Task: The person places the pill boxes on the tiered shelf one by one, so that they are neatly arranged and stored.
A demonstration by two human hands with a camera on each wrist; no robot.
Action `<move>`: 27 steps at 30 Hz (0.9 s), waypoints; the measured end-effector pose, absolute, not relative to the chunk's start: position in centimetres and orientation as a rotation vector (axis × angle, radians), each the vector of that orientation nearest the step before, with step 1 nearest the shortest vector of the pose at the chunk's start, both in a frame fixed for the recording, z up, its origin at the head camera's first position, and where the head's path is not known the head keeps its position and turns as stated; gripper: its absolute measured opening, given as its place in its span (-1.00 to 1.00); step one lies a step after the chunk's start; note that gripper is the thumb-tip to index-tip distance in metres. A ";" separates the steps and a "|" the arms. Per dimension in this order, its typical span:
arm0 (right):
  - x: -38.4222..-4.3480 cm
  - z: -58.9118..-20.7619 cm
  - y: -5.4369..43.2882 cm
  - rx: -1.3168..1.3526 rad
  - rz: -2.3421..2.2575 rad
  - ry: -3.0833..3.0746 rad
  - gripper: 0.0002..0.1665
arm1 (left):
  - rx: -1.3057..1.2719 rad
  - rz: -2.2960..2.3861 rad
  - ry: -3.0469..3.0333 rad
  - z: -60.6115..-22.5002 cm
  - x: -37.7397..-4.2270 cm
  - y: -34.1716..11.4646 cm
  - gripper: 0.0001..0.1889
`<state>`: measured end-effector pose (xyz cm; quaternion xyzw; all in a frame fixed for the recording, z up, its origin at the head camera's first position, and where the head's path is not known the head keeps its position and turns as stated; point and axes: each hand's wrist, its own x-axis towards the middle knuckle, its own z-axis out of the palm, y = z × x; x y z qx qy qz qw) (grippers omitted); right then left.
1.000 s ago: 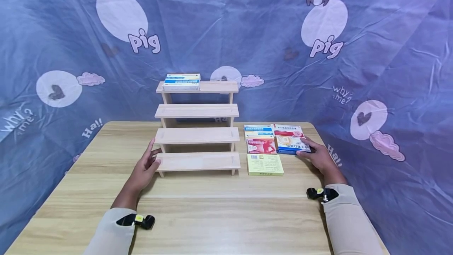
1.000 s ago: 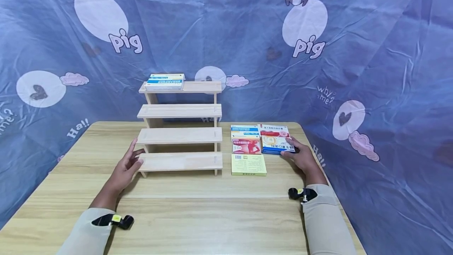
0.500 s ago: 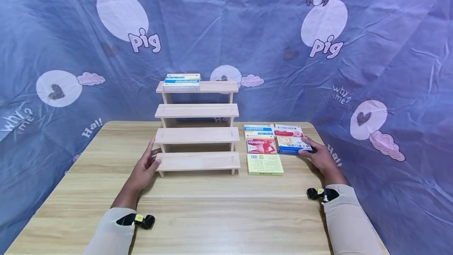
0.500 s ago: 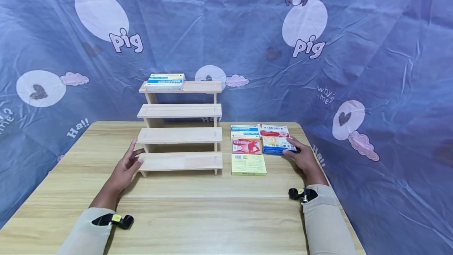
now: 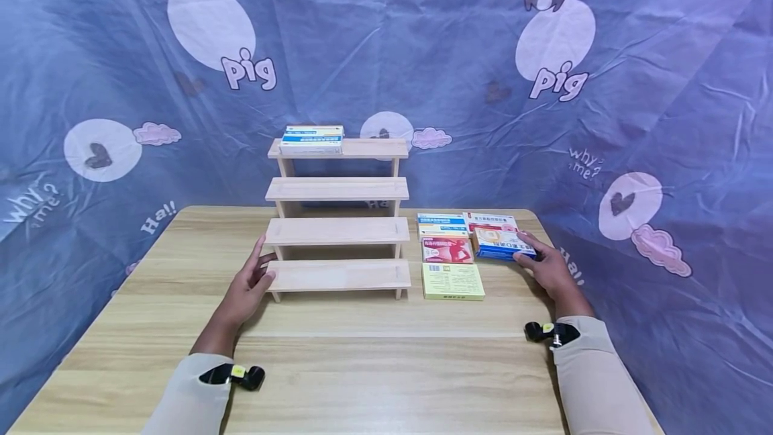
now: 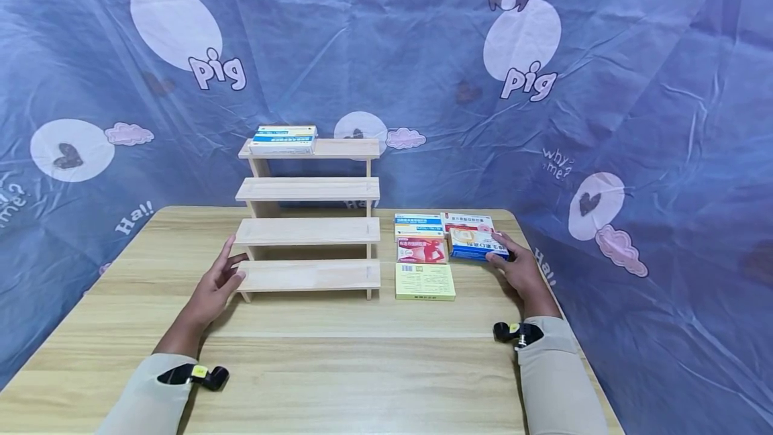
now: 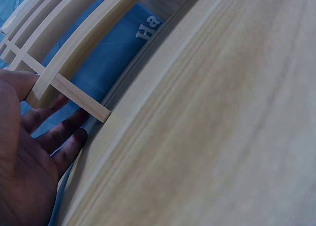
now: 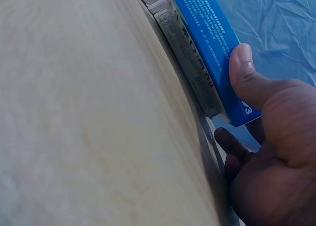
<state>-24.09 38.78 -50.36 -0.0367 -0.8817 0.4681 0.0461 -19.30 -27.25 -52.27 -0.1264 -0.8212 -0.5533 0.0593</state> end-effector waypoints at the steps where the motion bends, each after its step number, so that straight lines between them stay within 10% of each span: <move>1: -24.1 -50.4 38.8 -0.108 1.430 -2.687 -0.17 | -0.383 -1.677 -2.488 -52.3 -19.3 -27.3 -0.16; 27: -23.8 -49.6 38.5 -0.140 1.495 -2.542 -0.17 | -0.383 -1.677 -2.490 -52.3 -19.2 -27.2 -0.16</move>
